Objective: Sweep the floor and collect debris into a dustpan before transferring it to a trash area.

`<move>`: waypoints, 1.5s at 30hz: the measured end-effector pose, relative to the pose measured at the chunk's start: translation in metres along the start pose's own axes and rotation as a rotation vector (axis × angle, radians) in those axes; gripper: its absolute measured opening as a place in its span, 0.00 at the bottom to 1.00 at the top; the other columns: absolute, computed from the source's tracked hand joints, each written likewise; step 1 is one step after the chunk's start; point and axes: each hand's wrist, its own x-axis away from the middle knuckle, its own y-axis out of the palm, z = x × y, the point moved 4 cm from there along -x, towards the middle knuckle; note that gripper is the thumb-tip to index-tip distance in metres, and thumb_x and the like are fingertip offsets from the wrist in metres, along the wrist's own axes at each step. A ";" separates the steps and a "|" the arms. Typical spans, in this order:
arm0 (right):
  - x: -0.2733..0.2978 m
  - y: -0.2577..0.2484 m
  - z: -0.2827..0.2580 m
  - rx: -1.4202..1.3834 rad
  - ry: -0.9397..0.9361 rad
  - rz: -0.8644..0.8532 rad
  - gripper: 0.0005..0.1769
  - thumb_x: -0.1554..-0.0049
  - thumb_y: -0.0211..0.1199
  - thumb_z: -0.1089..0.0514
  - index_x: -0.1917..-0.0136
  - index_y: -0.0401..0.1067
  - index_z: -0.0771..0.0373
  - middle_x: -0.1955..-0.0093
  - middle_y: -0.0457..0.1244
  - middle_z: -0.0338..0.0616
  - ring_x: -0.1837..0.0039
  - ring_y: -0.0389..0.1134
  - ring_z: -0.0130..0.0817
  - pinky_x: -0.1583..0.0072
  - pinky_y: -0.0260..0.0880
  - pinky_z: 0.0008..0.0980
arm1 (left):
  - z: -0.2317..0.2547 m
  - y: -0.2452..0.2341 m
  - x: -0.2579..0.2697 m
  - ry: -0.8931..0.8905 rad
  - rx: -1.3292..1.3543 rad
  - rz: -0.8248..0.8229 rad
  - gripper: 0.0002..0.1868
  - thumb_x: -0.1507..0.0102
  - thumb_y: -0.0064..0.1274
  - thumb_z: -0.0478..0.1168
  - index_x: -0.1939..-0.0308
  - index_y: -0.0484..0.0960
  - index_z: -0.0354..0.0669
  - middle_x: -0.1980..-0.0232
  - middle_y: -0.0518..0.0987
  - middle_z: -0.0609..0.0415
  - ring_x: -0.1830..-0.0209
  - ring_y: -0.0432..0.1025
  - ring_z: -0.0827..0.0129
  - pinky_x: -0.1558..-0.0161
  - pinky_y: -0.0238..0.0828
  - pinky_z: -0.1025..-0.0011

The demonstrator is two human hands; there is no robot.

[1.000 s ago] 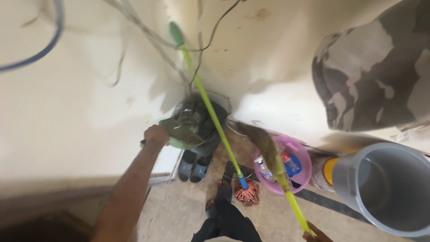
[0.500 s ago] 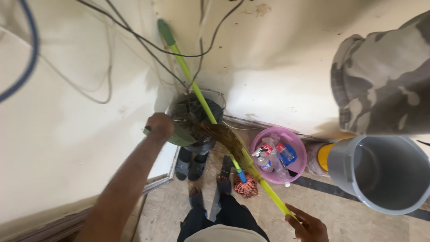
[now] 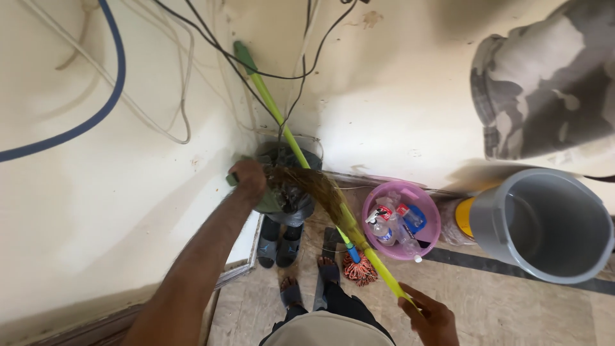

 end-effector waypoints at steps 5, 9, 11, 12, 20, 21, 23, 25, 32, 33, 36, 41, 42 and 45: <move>0.017 0.015 -0.018 0.041 -0.043 0.059 0.24 0.48 0.72 0.56 0.37 0.81 0.54 0.71 0.68 0.40 0.72 0.57 0.24 0.68 0.61 0.28 | -0.015 -0.011 0.019 -0.087 0.117 -0.031 0.18 0.39 0.60 0.45 0.46 0.87 0.47 0.43 0.84 0.51 0.44 0.79 0.53 0.52 0.78 0.47; 0.017 0.026 -0.037 0.022 -0.076 -0.001 0.24 0.47 0.70 0.55 0.36 0.79 0.53 0.70 0.69 0.38 0.72 0.57 0.24 0.68 0.61 0.28 | -0.021 0.006 0.046 -0.076 0.284 -0.025 0.16 0.36 0.56 0.45 0.47 0.87 0.45 0.44 0.84 0.47 0.45 0.80 0.52 0.52 0.79 0.51; 0.018 0.034 -0.056 0.038 -0.084 -0.033 0.23 0.46 0.68 0.55 0.36 0.78 0.52 0.68 0.72 0.37 0.72 0.58 0.24 0.67 0.63 0.28 | -0.025 0.011 0.070 -0.055 0.341 -0.026 0.16 0.36 0.55 0.45 0.48 0.87 0.45 0.44 0.84 0.47 0.45 0.80 0.53 0.50 0.78 0.53; 0.020 0.038 -0.069 0.113 -0.135 -0.021 0.24 0.45 0.68 0.54 0.35 0.78 0.50 0.70 0.69 0.41 0.71 0.56 0.24 0.67 0.62 0.28 | -0.028 0.007 0.086 -0.035 0.405 -0.054 0.16 0.38 0.58 0.44 0.48 0.88 0.46 0.44 0.84 0.47 0.44 0.79 0.53 0.48 0.77 0.56; 0.032 0.044 -0.117 0.551 -0.607 0.098 0.21 0.48 0.69 0.50 0.40 0.79 0.41 0.58 0.74 0.42 0.59 0.73 0.43 0.57 0.73 0.41 | -0.071 0.024 0.080 -0.203 0.622 -0.128 0.27 0.51 0.76 0.45 0.50 0.87 0.44 0.47 0.84 0.47 0.44 0.79 0.54 0.47 0.78 0.58; 0.032 0.040 -0.115 0.607 -0.571 0.077 0.22 0.48 0.69 0.49 0.39 0.79 0.38 0.55 0.74 0.40 0.56 0.74 0.43 0.54 0.74 0.42 | -0.076 0.022 0.074 -0.230 0.629 -0.121 0.27 0.52 0.76 0.45 0.50 0.88 0.44 0.47 0.85 0.47 0.45 0.80 0.54 0.48 0.78 0.59; 0.030 0.028 -0.108 0.664 -0.534 0.057 0.24 0.48 0.68 0.49 0.37 0.78 0.34 0.53 0.74 0.38 0.53 0.75 0.43 0.51 0.75 0.43 | -0.081 0.020 0.064 -0.256 0.638 -0.115 0.26 0.52 0.76 0.44 0.51 0.89 0.44 0.48 0.86 0.47 0.45 0.80 0.55 0.48 0.79 0.59; 0.030 0.009 -0.102 0.649 -0.568 0.101 0.22 0.49 0.67 0.50 0.40 0.78 0.34 0.49 0.74 0.37 0.54 0.76 0.41 0.51 0.76 0.41 | -0.078 0.018 0.056 -0.245 0.641 -0.115 0.26 0.52 0.76 0.44 0.51 0.88 0.44 0.48 0.85 0.47 0.46 0.80 0.55 0.50 0.79 0.60; 0.010 -0.074 -0.031 0.671 -0.414 0.118 0.22 0.48 0.72 0.45 0.39 0.78 0.33 0.47 0.75 0.32 0.47 0.79 0.32 0.42 0.78 0.34 | -0.065 0.019 0.039 -0.233 0.705 -0.084 0.21 0.52 0.74 0.42 0.54 0.90 0.46 0.52 0.88 0.49 0.47 0.81 0.55 0.50 0.79 0.59; 0.010 -0.087 -0.024 0.724 -0.364 0.120 0.22 0.47 0.73 0.45 0.39 0.78 0.33 0.46 0.75 0.32 0.44 0.78 0.32 0.38 0.75 0.34 | -0.064 0.020 0.039 -0.243 0.709 -0.099 0.22 0.52 0.74 0.42 0.54 0.90 0.46 0.51 0.87 0.49 0.47 0.81 0.55 0.50 0.79 0.59; 0.006 -0.120 0.001 0.760 -0.257 0.151 0.22 0.47 0.73 0.45 0.38 0.79 0.32 0.44 0.75 0.32 0.41 0.77 0.30 0.34 0.74 0.34 | -0.060 0.021 0.040 -0.269 0.714 -0.136 0.24 0.53 0.76 0.42 0.53 0.89 0.45 0.51 0.86 0.49 0.47 0.80 0.56 0.51 0.79 0.60; 0.002 -0.142 0.010 0.631 -0.231 0.235 0.22 0.49 0.73 0.51 0.41 0.81 0.39 0.47 0.77 0.37 0.49 0.78 0.29 0.40 0.76 0.33 | -0.059 0.038 0.056 -0.261 0.778 -0.115 0.26 0.53 0.76 0.43 0.52 0.88 0.45 0.51 0.85 0.48 0.49 0.80 0.56 0.52 0.78 0.62; 0.004 -0.142 0.010 0.503 -0.066 0.226 0.24 0.47 0.73 0.53 0.36 0.81 0.44 0.52 0.75 0.47 0.58 0.71 0.33 0.49 0.73 0.33 | -0.056 0.045 0.059 -0.267 0.842 -0.153 0.23 0.52 0.74 0.44 0.53 0.88 0.45 0.53 0.86 0.48 0.52 0.81 0.58 0.53 0.78 0.64; 0.000 -0.138 0.010 0.216 0.154 0.121 0.24 0.41 0.69 0.55 0.32 0.79 0.53 0.58 0.74 0.57 0.71 0.60 0.34 0.63 0.65 0.33 | -0.039 0.081 0.075 -0.278 1.139 -0.233 0.17 0.47 0.69 0.45 0.57 0.89 0.42 0.59 0.87 0.49 0.64 0.80 0.64 0.61 0.77 0.67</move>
